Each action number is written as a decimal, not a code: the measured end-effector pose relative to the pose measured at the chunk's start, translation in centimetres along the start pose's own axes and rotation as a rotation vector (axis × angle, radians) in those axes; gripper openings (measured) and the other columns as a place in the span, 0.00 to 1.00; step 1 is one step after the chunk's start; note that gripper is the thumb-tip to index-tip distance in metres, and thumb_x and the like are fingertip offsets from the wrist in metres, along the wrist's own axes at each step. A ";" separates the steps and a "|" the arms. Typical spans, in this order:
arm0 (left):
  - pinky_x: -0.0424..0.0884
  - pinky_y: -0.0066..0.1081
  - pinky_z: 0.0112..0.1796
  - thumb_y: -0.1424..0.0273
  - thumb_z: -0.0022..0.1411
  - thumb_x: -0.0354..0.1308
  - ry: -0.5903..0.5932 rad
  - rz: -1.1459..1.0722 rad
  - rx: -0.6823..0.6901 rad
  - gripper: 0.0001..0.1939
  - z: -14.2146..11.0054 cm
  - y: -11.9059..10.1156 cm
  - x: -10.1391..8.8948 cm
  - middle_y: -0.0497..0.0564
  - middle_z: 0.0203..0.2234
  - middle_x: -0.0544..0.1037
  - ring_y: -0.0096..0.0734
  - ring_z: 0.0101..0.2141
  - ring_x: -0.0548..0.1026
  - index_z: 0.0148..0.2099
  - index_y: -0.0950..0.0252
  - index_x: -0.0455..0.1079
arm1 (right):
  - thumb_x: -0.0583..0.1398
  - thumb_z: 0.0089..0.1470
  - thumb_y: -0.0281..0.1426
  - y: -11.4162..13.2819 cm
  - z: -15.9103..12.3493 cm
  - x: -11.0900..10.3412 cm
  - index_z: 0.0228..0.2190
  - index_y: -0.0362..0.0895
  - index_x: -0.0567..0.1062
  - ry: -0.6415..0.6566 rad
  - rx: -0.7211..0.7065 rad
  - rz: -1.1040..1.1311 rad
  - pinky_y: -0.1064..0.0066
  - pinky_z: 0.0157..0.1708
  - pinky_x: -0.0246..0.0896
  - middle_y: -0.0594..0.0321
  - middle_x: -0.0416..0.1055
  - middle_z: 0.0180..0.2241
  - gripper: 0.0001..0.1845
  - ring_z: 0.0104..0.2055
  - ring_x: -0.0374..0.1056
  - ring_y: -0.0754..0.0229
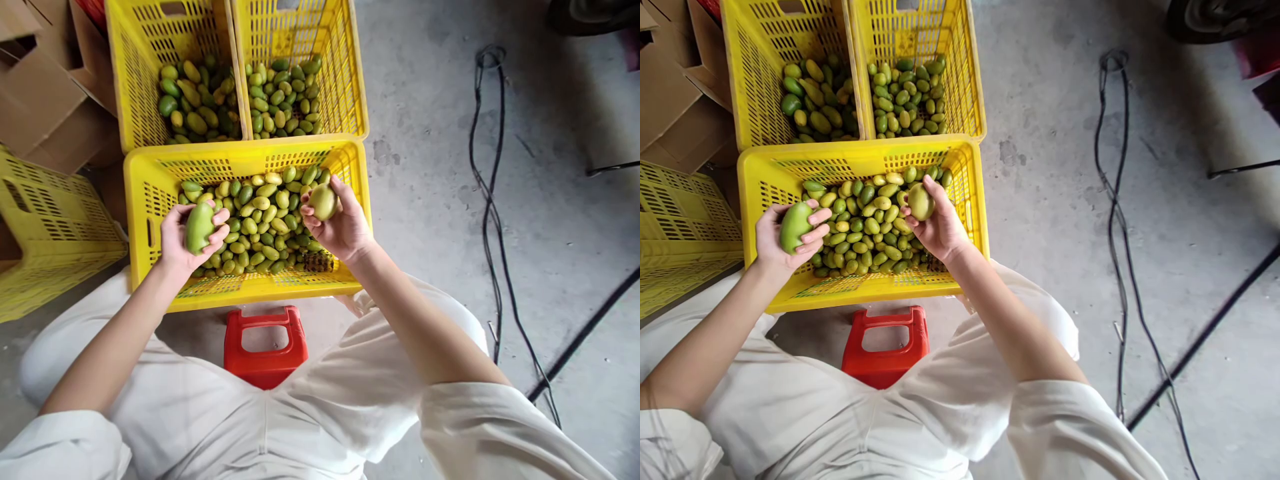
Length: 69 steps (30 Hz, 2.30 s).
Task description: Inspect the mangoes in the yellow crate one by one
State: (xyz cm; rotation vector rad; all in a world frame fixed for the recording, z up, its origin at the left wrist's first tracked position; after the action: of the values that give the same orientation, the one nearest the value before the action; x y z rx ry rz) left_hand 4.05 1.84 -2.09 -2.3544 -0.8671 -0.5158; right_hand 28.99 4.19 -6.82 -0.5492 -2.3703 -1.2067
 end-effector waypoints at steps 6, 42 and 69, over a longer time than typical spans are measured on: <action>0.52 0.19 0.12 0.69 0.75 0.52 0.057 0.019 0.129 0.10 0.8 -0.4 -0.1 0.53 0.32 0.79 0.25 0.20 0.68 0.41 0.61 0.73 | 0.72 0.54 0.64 0.2 -0.2 0.0 0.40 0.51 0.76 0.006 0.015 -0.038 0.64 0.30 0.77 0.60 0.79 0.41 0.32 0.42 0.78 0.52; 0.52 0.24 0.14 0.55 0.77 0.55 0.121 0.077 0.119 0.16 1.1 -0.3 -0.8 0.49 0.31 0.76 0.19 0.15 0.58 0.47 0.61 0.75 | 0.80 0.48 0.48 -0.3 -0.6 1.0 0.44 0.52 0.76 0.017 -0.005 -0.049 0.59 0.47 0.80 0.62 0.81 0.46 0.29 0.53 0.79 0.50; 0.70 0.26 0.22 0.69 0.60 0.66 0.139 0.326 0.100 0.07 2.8 0.8 -1.8 0.55 0.31 0.84 0.39 0.29 0.84 0.41 0.64 0.78 | 0.73 0.57 0.54 0.6 -0.6 0.5 0.44 0.54 0.79 0.007 -0.044 -0.062 0.58 0.40 0.81 0.62 0.81 0.45 0.23 0.53 0.79 0.45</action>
State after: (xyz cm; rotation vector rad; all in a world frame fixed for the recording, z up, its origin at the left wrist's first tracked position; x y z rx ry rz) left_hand 3.71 2.23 -5.48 -2.2769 -0.4236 -0.4802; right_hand 28.96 4.06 -5.83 -0.4875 -2.3756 -1.2883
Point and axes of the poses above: each hand's wrist, its own z-axis towards the middle knuckle, its own x-axis out of the palm, y = z × x, the point moved 6 cm from there along z, towards the middle knuckle
